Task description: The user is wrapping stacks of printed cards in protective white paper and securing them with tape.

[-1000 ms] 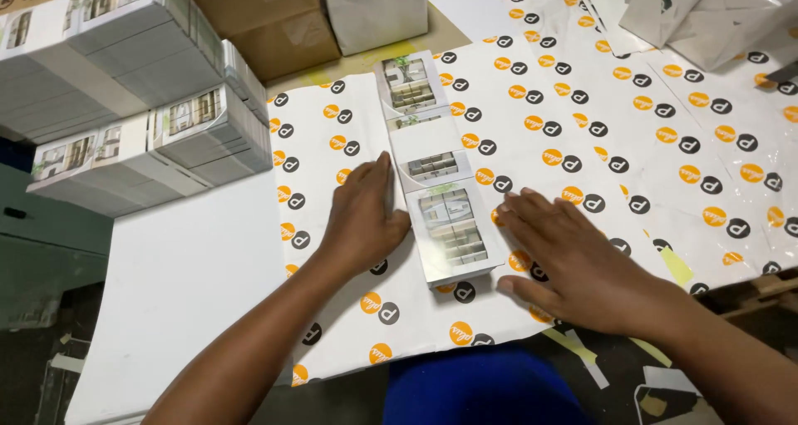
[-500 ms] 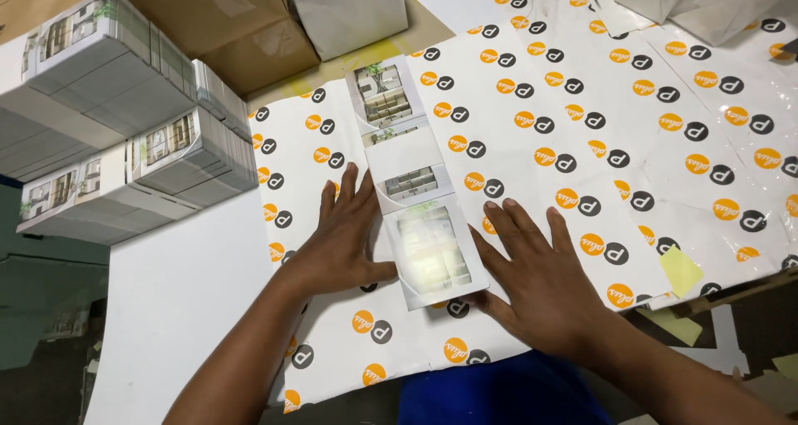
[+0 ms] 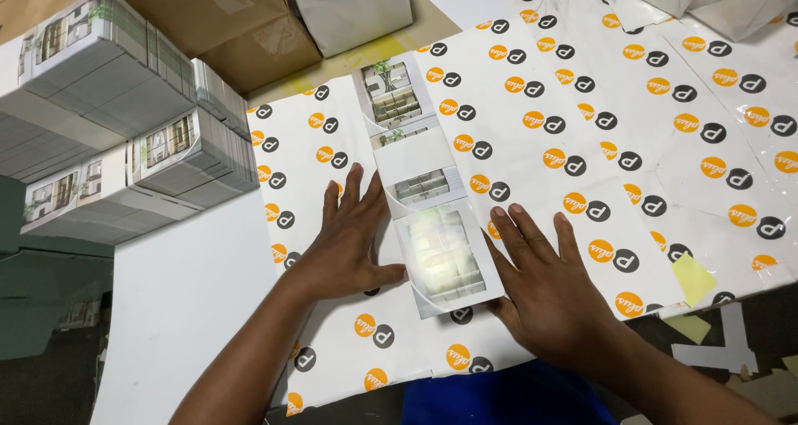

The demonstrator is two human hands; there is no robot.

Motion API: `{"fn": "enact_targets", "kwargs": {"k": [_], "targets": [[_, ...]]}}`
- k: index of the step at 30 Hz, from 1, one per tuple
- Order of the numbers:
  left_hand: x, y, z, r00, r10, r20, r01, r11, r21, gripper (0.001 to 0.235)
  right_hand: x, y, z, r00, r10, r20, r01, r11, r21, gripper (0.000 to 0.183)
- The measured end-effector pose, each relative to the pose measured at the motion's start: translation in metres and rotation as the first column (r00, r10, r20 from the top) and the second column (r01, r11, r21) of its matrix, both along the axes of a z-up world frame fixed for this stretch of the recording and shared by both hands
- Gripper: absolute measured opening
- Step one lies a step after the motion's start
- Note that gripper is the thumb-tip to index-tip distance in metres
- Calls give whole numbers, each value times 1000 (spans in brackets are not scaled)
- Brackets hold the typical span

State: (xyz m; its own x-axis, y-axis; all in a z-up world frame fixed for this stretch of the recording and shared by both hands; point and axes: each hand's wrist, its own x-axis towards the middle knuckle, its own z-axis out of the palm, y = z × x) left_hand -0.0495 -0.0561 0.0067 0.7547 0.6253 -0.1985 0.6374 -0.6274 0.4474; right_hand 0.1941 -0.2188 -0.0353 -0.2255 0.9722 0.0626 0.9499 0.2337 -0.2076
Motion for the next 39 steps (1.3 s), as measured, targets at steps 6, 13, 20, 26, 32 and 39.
{"fn": "enact_targets", "kwargs": {"k": [6,13,20,26,32,39], "targets": [[-1,0,-3,1000,-11,-18,11,1000,14,125,1,-3,0,996,9,-91,-2,997,77,83],[1,0,-2,999,-13,-51,14,999,32,127,0,-3,3,991,-3,-136,15,996,90,81],[-2,4,-10,998,-30,-63,33,998,51,126,3,-3,-1,986,-2,-165,20,994,105,75],[5,-1,-1,996,-19,-83,22,999,40,124,2,-4,3,986,-6,-169,23,995,100,77],[1,1,-11,993,-16,-115,25,997,78,126,3,-6,-1,990,-5,-139,17,996,86,75],[4,1,-5,992,-24,-120,33,997,68,128,3,-4,2,990,-22,-136,24,1000,14,77]]}}
